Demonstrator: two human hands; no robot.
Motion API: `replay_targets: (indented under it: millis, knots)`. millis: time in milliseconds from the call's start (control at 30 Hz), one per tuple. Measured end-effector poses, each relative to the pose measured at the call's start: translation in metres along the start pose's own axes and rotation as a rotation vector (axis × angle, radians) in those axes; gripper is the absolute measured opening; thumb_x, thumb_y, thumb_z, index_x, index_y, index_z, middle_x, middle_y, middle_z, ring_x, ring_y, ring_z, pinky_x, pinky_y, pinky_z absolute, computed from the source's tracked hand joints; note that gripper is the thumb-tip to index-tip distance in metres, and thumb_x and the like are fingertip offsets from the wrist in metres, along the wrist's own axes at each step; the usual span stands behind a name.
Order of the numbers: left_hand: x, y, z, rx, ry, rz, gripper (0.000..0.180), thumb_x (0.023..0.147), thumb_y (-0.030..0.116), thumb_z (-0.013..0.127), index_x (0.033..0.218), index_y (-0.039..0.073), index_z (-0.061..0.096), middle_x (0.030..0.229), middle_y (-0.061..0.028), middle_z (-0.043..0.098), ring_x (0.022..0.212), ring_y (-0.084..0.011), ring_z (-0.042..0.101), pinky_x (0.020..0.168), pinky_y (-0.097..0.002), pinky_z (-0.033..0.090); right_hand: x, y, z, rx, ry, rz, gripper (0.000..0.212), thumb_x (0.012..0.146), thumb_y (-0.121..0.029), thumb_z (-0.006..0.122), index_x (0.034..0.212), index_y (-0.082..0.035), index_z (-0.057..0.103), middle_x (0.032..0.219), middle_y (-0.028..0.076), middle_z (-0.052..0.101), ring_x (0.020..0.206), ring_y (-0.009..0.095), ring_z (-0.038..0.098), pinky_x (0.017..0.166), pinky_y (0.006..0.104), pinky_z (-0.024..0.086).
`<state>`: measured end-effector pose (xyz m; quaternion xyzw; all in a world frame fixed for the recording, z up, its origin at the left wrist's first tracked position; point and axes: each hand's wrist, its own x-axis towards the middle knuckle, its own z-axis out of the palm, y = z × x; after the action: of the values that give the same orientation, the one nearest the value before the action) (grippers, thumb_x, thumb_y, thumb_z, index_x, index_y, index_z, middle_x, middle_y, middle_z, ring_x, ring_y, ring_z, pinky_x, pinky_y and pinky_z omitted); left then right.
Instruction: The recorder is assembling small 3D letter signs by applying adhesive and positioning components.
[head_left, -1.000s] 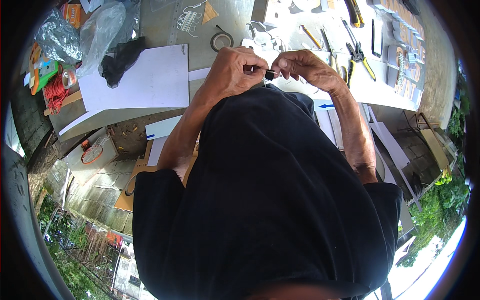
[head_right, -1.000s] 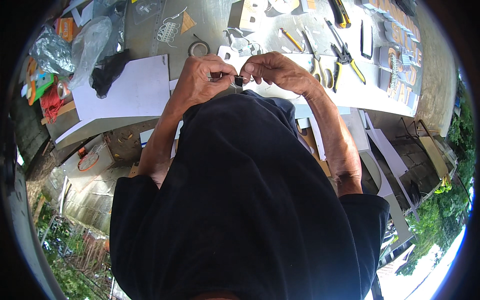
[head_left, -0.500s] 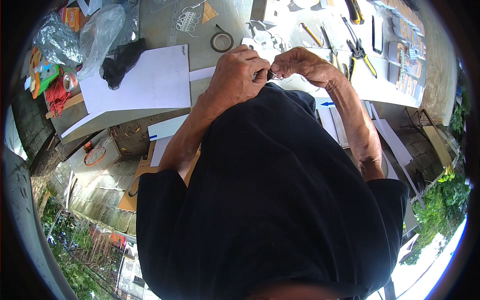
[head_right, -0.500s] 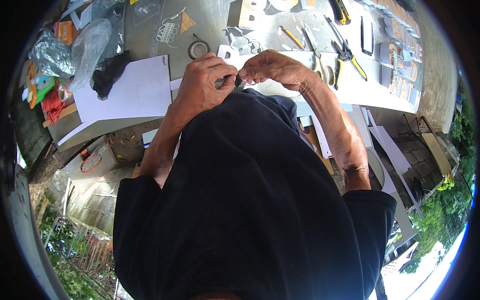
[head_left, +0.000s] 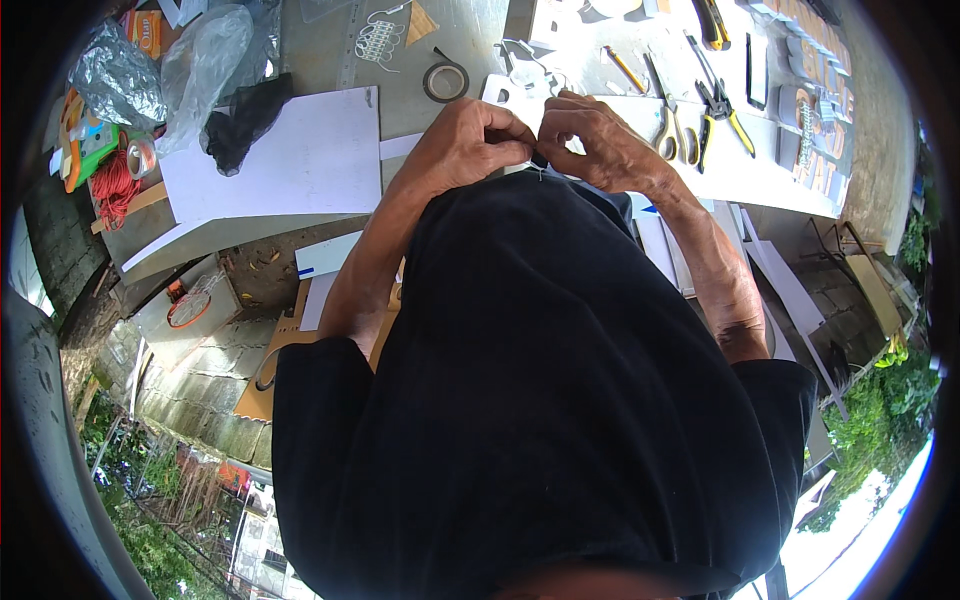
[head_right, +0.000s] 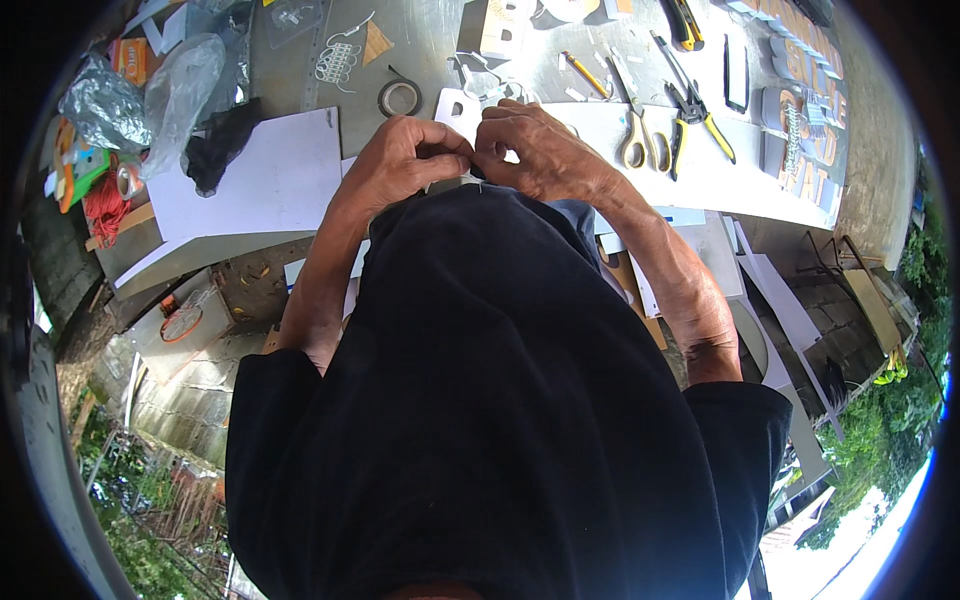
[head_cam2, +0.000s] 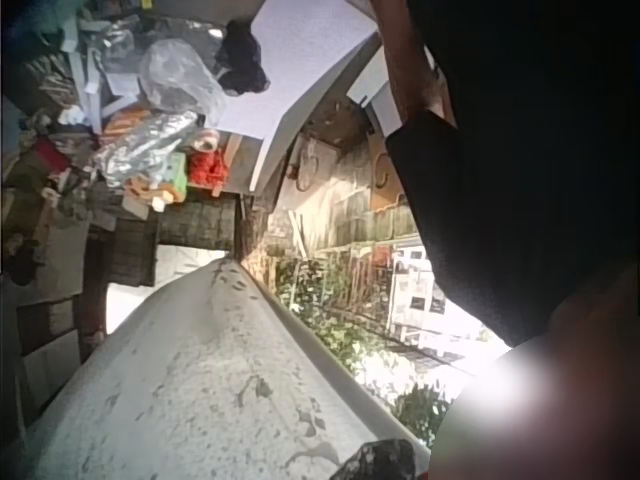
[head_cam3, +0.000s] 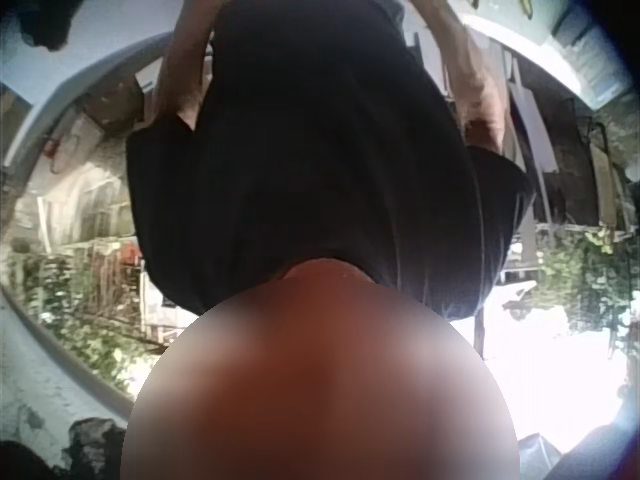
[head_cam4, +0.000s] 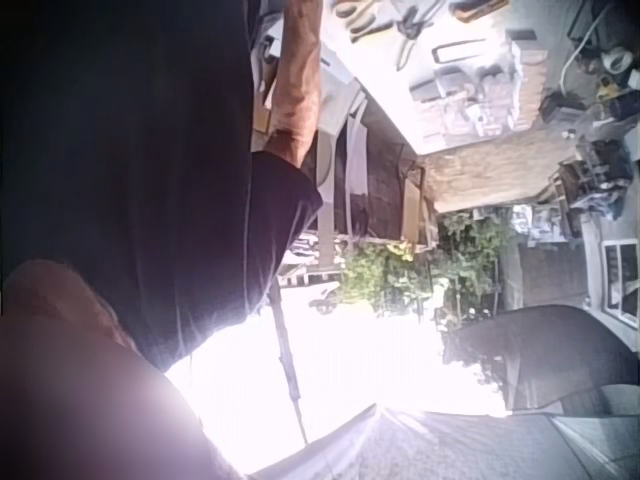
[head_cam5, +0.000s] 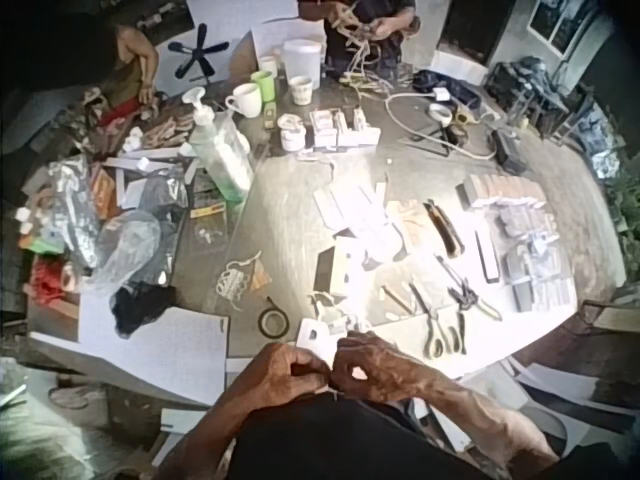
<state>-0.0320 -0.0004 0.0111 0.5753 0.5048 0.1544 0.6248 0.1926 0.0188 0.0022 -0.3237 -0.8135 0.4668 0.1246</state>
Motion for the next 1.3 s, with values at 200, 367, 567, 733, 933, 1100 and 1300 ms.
replay_targets:
  millis: [200, 367, 567, 733, 933, 1100, 1300]
  knots:
    - [0.005, -0.018, -0.002, -0.128, -0.027, 0.024, 0.023, 0.083, 0.015, 0.077, 0.099, -0.002, 0.076, 0.085, -0.0085, 0.074, 0.076, -0.0108, 0.066, 0.073, -0.0254, 0.051, -0.006, 0.001, -0.003, -0.087, 0.06, -0.05, 0.017, 0.096, -0.017, 0.066, 0.092, -0.001, 0.07, 0.085, 0.009, 0.065, 0.083, 0.023, 0.062, 0.081, 0.0416, 0.051]
    - [0.005, -0.016, -0.002, -0.213, -0.002, 0.009, 0.023, 0.085, 0.016, 0.077, 0.099, -0.002, 0.076, 0.087, -0.0083, 0.074, 0.078, -0.0103, 0.065, 0.072, -0.0249, 0.051, -0.015, 0.001, 0.0, 0.351, 0.143, 0.212, 0.026, 0.099, -0.026, 0.061, 0.111, -0.004, 0.068, 0.099, 0.011, 0.073, 0.098, 0.024, 0.071, 0.092, 0.0425, 0.055]
    - [0.004, -0.022, 0.002, -0.415, 0.02, -0.002, 0.021, 0.084, 0.012, 0.077, 0.099, -0.002, 0.076, 0.084, -0.0088, 0.073, 0.078, -0.012, 0.067, 0.076, -0.0259, 0.051, -0.019, -0.01, 0.001, 0.254, 0.191, 0.084, 0.029, 0.088, -0.004, 0.068, 0.117, -0.004, 0.063, 0.095, 0.012, 0.076, 0.095, 0.024, 0.073, 0.093, 0.0408, 0.055]
    - [0.003, -0.023, 0.007, -0.575, 0.023, -0.046, 0.018, 0.082, 0.009, 0.076, 0.097, -0.001, 0.076, 0.085, -0.0092, 0.074, 0.079, -0.0128, 0.067, 0.076, -0.0259, 0.051, -0.018, -0.015, 0.01, 0.272, 0.234, 0.099, 0.027, 0.087, -0.003, 0.069, 0.114, -0.003, 0.064, 0.094, 0.014, 0.075, 0.091, 0.027, 0.075, 0.086, 0.0398, 0.058]
    - [0.002, -0.026, 0.012, -0.679, 0.053, -0.1, 0.016, 0.081, 0.005, 0.074, 0.095, -0.001, 0.077, 0.085, -0.0094, 0.075, 0.078, -0.0137, 0.069, 0.076, -0.0256, 0.052, -0.02, -0.022, 0.018, 0.214, 0.373, 0.151, 0.024, 0.084, -0.003, 0.074, 0.108, -0.001, 0.068, 0.095, 0.013, 0.075, 0.09, 0.025, 0.075, 0.081, 0.0373, 0.059]
    - [0.001, -0.028, 0.014, -0.713, 0.046, -0.11, 0.015, 0.082, 0.003, 0.073, 0.095, -0.002, 0.076, 0.085, -0.0096, 0.075, 0.077, -0.0141, 0.069, 0.075, -0.0262, 0.053, -0.021, -0.02, 0.023, 0.239, 0.436, 0.15, 0.02, 0.082, -0.002, 0.077, 0.101, -0.001, 0.073, 0.096, 0.009, 0.074, 0.086, 0.023, 0.074, 0.078, 0.0351, 0.059]
    - [-0.002, -0.022, 0.014, -0.58, 0.041, -0.026, 0.015, 0.085, 0.007, 0.076, 0.098, 0.0, 0.077, 0.086, -0.0099, 0.075, 0.08, -0.0137, 0.07, 0.079, -0.0259, 0.054, -0.024, -0.017, 0.026, 0.274, 0.481, 0.178, 0.019, 0.082, -0.006, 0.079, 0.1, -0.003, 0.074, 0.094, 0.008, 0.074, 0.087, 0.021, 0.073, 0.077, 0.0344, 0.058]
